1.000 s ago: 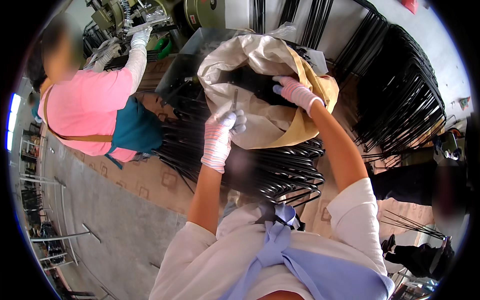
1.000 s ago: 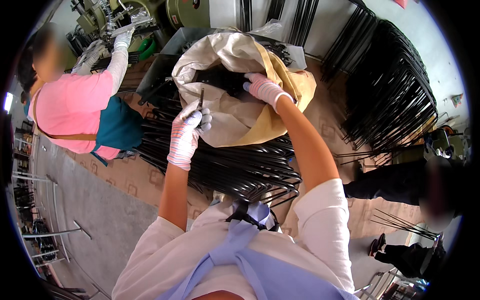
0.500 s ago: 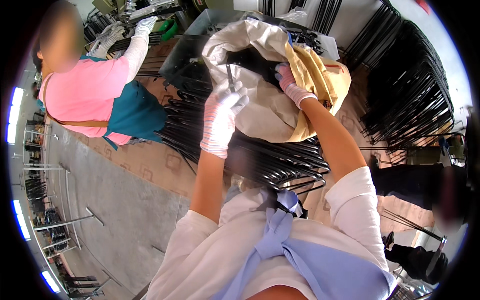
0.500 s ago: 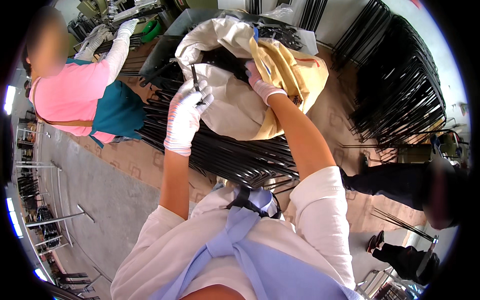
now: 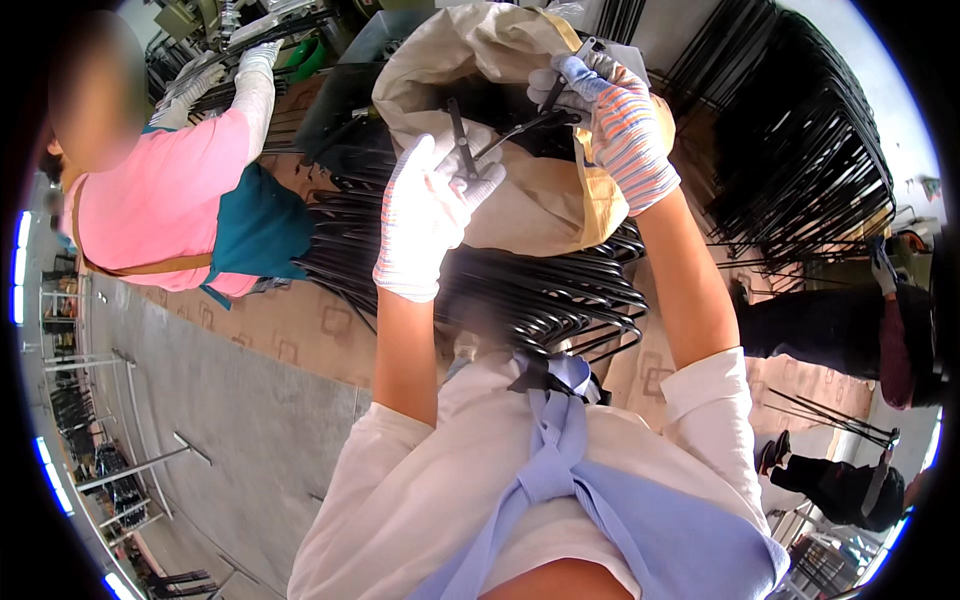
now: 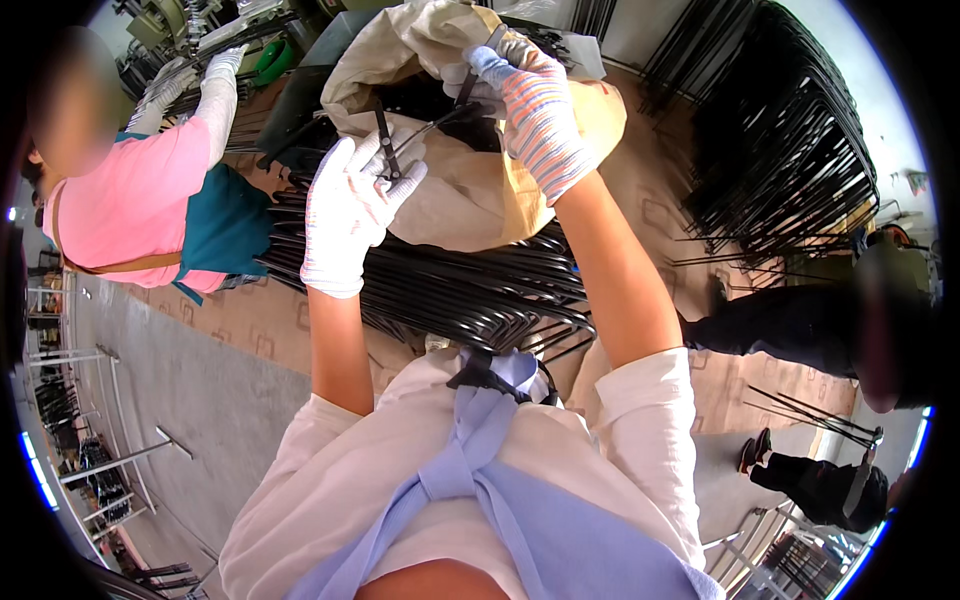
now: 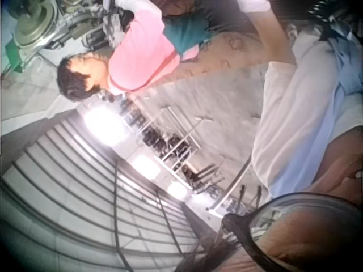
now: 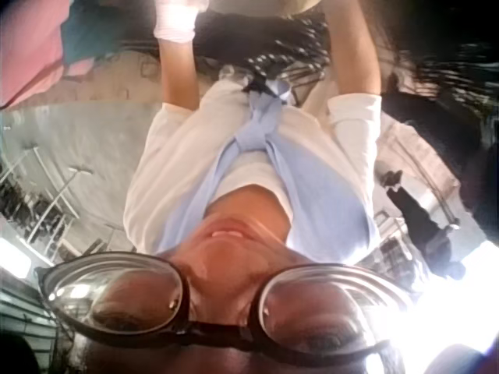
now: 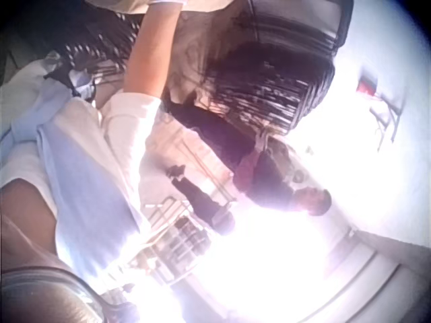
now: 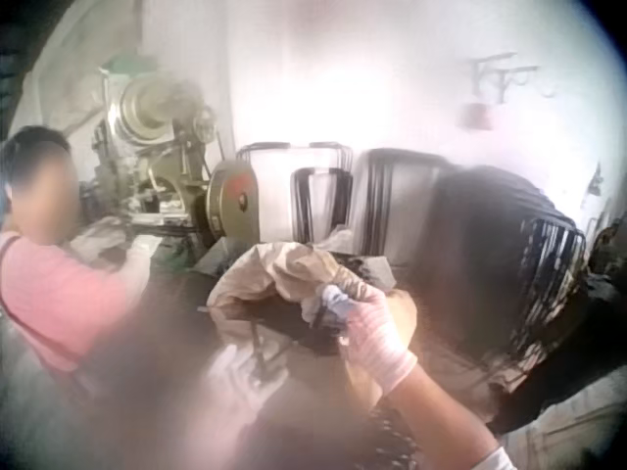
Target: The person cleans a metal tray filled with small black metal parts using a cloth and a spray bottle. They wipe the tray and the parts, then walk to a rack to pick up a bundle of black metal rods. The person places the rods into a large sack and continues to handle the parts.
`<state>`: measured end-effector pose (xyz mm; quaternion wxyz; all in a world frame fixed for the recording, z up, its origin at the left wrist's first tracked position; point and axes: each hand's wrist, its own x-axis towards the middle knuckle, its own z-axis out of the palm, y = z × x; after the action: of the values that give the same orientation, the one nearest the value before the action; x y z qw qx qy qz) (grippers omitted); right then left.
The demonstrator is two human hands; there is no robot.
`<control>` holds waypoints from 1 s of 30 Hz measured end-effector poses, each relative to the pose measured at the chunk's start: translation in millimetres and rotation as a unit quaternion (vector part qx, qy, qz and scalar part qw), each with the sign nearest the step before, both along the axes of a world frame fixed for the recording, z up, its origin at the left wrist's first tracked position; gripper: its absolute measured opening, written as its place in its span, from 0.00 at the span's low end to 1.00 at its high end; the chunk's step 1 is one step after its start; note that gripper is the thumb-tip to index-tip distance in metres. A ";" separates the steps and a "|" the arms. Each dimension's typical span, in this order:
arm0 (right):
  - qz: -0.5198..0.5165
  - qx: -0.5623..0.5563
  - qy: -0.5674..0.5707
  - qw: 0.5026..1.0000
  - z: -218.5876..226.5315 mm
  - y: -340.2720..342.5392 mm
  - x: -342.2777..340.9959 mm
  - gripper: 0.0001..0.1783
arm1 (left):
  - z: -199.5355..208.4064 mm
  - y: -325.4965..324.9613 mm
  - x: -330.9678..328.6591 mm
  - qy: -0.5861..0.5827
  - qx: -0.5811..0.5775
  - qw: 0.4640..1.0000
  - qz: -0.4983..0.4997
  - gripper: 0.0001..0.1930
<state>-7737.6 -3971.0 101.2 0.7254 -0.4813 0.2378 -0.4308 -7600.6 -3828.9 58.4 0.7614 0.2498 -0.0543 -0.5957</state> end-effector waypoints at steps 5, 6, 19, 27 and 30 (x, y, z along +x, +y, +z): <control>0.054 -0.026 0.015 0.998 -3.2 8.9 -18.9 0.11 | 11.1 -2.0 -21.4 0.002 -0.023 0.996 -0.085 0.15; 0.041 0.000 -0.003 0.999 -5.8 13.9 -17.8 0.09 | 9.5 -1.3 -25.3 -0.027 -0.034 0.996 -0.081 0.15; 0.050 -0.038 -0.122 0.991 -30.1 51.0 -12.4 0.05 | 0.5 -3.7 -26.0 -0.209 -0.062 0.975 0.037 0.19; -0.008 -0.210 0.023 0.977 -39.9 63.4 -6.8 0.06 | 2.1 -2.1 -23.9 -0.236 -0.008 0.971 0.033 0.17; 0.021 -0.212 0.034 0.976 -48.4 60.5 -3.4 0.07 | 4.8 1.0 -22.0 -0.230 -0.003 0.973 0.020 0.17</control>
<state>-7741.0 -3910.5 52.8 0.6071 -0.6434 0.1555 -0.4397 -7622.6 -3827.9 63.2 0.7412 0.3793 -0.2245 -0.5064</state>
